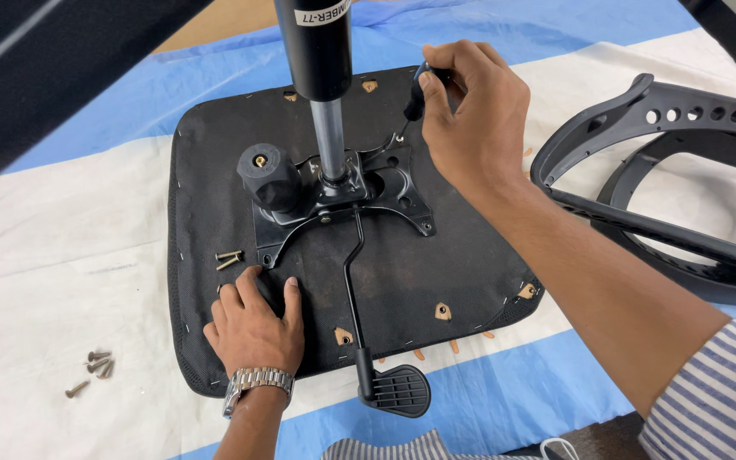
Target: The person uses a screwdriver to drive a screw into the mounting plate of an office chair mechanism attached to the underside of a chair seat, holding the seat steady with the other hand while loose screws lie on the cloth beside the work.
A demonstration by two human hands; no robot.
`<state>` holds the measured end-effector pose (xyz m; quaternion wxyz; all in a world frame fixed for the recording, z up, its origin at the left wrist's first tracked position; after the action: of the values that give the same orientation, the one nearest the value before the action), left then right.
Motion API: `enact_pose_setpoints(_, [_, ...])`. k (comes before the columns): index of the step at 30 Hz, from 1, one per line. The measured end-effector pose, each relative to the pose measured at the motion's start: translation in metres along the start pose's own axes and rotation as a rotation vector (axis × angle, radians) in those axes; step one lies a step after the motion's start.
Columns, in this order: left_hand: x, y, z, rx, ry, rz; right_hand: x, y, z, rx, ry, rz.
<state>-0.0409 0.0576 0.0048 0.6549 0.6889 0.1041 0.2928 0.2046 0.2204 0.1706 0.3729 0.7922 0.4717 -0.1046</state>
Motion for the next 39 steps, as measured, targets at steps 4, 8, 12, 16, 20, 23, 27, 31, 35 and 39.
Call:
enact_pose_setpoints(4, [0.001,0.003,0.001,0.013,-0.007,0.012,-0.001,-0.001,0.004,0.002,-0.039,0.074])
enact_pose_setpoints(8, [0.0,0.001,0.0,-0.027,0.033,0.051,-0.01,0.0,0.007,0.063,0.04,0.06])
enact_pose_setpoints(12, [0.001,0.005,0.0,0.008,0.028,0.072,-0.009,-0.003,0.004,0.053,-0.018,0.08])
enact_pose_setpoints(16, [0.001,0.002,-0.001,-0.018,0.028,0.071,-0.007,-0.005,0.002,0.002,-0.073,0.074])
enact_pose_setpoints(20, [0.001,0.001,-0.001,-0.003,0.0,0.073,-0.01,-0.004,0.007,0.012,-0.08,0.06])
enact_pose_setpoints(23, [0.001,0.0,0.0,0.0,-0.009,0.069,-0.012,0.001,0.01,0.025,-0.055,0.057])
enact_pose_setpoints(27, [0.0,-0.001,-0.001,0.002,0.003,0.057,-0.007,0.006,0.013,-0.006,-0.08,0.109])
enact_pose_setpoints(31, [0.001,0.001,-0.001,0.045,-0.014,0.049,0.006,0.01,0.013,-0.027,-0.197,0.141])
enact_pose_setpoints(35, [0.0,0.002,0.0,0.056,-0.012,0.044,0.007,0.014,0.008,0.002,-0.104,0.13])
enact_pose_setpoints(39, [0.0,0.002,0.0,0.053,0.007,0.048,0.005,0.013,0.006,0.019,-0.049,0.127])
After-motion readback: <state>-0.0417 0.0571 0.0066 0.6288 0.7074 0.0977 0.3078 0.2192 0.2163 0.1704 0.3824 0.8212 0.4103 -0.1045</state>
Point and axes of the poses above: each hand's wrist, its own z-axis away from the middle knuckle, its own y-axis out of the back of the hand, x = y × z, the point moved 7 cm from there along -z, towards the middle knuckle, and after that the axes turned 5 degrees about -x, right-handed, at the moved point
